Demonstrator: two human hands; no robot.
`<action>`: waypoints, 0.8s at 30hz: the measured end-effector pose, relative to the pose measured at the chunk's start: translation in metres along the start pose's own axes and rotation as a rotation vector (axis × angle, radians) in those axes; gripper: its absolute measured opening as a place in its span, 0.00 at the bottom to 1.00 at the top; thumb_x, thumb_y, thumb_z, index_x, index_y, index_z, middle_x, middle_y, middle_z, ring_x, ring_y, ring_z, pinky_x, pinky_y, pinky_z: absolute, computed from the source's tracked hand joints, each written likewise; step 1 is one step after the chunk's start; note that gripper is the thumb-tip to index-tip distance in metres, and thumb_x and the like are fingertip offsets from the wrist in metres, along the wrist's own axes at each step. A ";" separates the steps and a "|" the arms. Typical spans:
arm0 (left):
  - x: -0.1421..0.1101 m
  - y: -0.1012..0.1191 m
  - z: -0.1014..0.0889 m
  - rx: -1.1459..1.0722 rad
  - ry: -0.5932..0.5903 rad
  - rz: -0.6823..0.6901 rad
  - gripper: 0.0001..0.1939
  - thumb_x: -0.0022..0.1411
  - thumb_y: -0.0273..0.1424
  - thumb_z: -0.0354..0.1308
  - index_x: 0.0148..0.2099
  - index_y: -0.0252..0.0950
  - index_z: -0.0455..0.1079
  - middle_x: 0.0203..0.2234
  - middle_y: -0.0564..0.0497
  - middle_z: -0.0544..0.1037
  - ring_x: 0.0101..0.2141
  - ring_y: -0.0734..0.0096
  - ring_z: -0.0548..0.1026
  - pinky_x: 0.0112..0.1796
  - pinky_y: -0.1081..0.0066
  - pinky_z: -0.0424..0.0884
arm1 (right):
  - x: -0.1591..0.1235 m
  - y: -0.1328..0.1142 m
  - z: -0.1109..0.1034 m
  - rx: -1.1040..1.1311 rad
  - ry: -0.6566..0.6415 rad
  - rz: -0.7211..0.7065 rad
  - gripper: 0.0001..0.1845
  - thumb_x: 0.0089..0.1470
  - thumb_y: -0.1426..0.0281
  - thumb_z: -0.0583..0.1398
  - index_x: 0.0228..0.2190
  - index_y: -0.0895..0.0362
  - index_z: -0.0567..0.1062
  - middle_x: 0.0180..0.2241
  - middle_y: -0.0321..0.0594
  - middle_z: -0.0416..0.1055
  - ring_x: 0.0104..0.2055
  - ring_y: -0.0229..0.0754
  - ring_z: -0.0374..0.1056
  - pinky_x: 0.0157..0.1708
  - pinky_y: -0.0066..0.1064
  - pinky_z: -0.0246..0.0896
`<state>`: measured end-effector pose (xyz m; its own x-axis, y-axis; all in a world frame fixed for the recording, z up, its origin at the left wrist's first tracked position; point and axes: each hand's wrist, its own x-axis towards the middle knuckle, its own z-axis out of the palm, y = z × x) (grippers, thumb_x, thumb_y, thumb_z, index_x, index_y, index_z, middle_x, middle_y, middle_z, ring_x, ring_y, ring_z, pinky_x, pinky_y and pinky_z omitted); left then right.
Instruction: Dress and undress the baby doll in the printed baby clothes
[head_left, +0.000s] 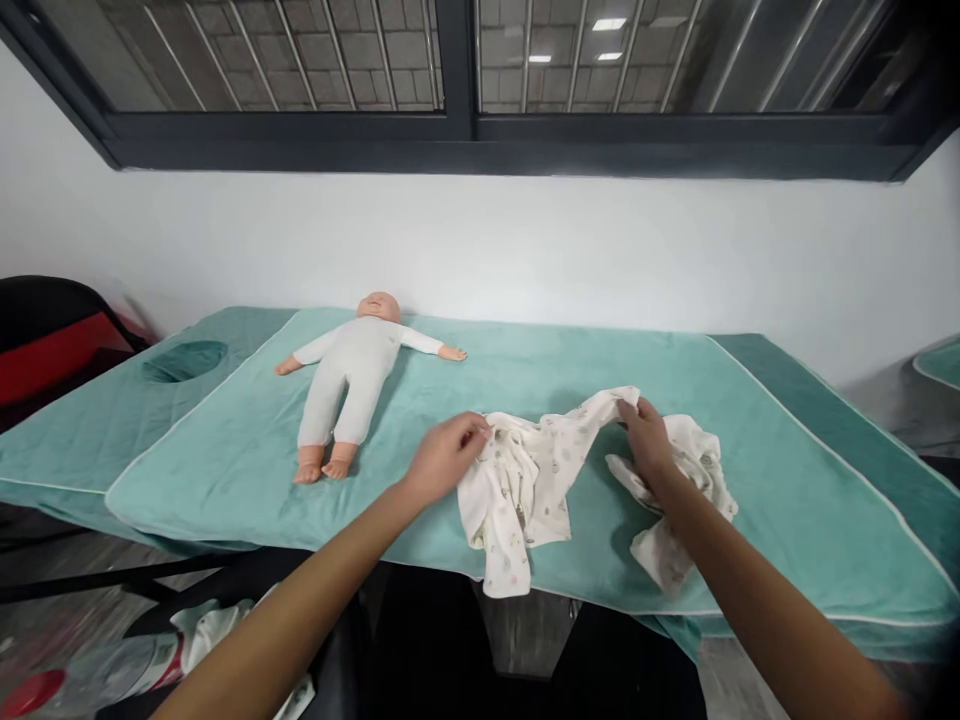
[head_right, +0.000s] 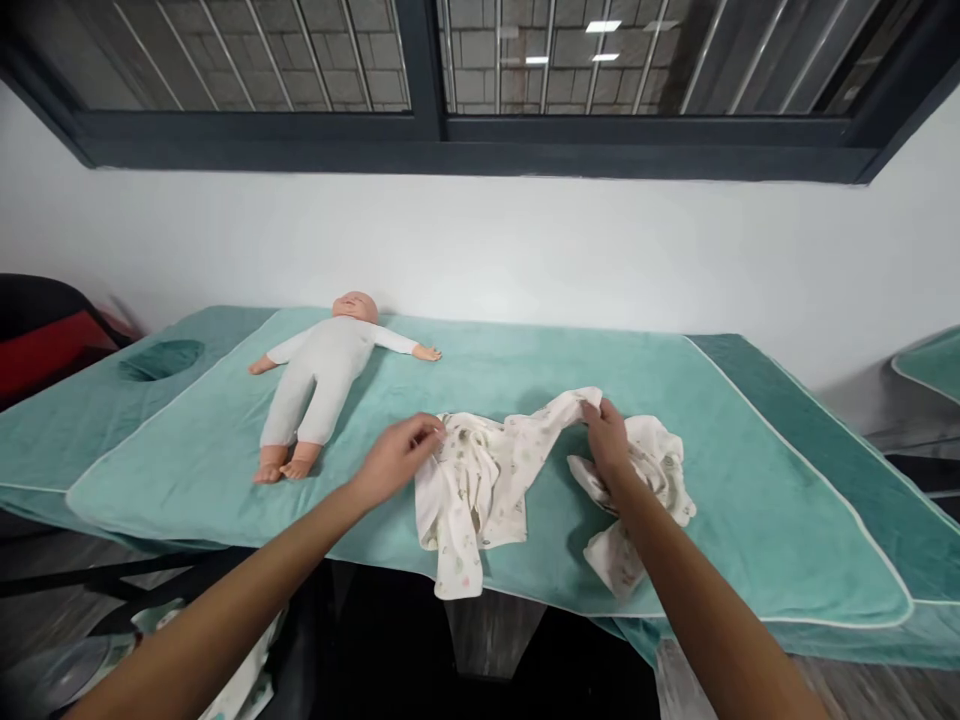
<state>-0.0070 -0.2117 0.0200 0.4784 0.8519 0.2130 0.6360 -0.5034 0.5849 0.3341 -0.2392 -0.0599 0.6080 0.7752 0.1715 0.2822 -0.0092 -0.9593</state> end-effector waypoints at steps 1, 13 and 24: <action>-0.004 0.000 0.009 0.064 -0.037 -0.006 0.18 0.66 0.43 0.51 0.53 0.41 0.68 0.39 0.50 0.77 0.37 0.66 0.76 0.38 0.68 0.69 | 0.007 0.004 -0.003 -0.050 0.059 0.002 0.20 0.52 0.55 0.59 0.40 0.57 0.75 0.37 0.43 0.76 0.40 0.47 0.70 0.47 0.41 0.64; 0.017 -0.014 -0.007 0.511 0.071 -0.137 0.14 0.69 0.31 0.45 0.49 0.36 0.70 0.44 0.39 0.76 0.46 0.51 0.74 0.45 0.57 0.67 | -0.039 -0.007 0.009 -0.549 -0.224 -0.774 0.14 0.63 0.67 0.53 0.47 0.55 0.72 0.51 0.50 0.71 0.56 0.52 0.64 0.56 0.47 0.57; 0.009 -0.001 0.071 0.046 0.091 -0.195 0.16 0.58 0.35 0.61 0.48 0.36 0.70 0.46 0.41 0.76 0.50 0.51 0.71 0.50 0.56 0.65 | -0.047 -0.014 0.018 -0.630 -0.495 -0.817 0.12 0.66 0.65 0.52 0.42 0.55 0.74 0.47 0.47 0.73 0.52 0.50 0.66 0.52 0.43 0.56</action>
<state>0.0397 -0.2139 -0.0349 0.2884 0.9423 0.1702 0.7390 -0.3321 0.5862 0.2877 -0.2641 -0.0591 -0.2480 0.8573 0.4511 0.8655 0.4052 -0.2943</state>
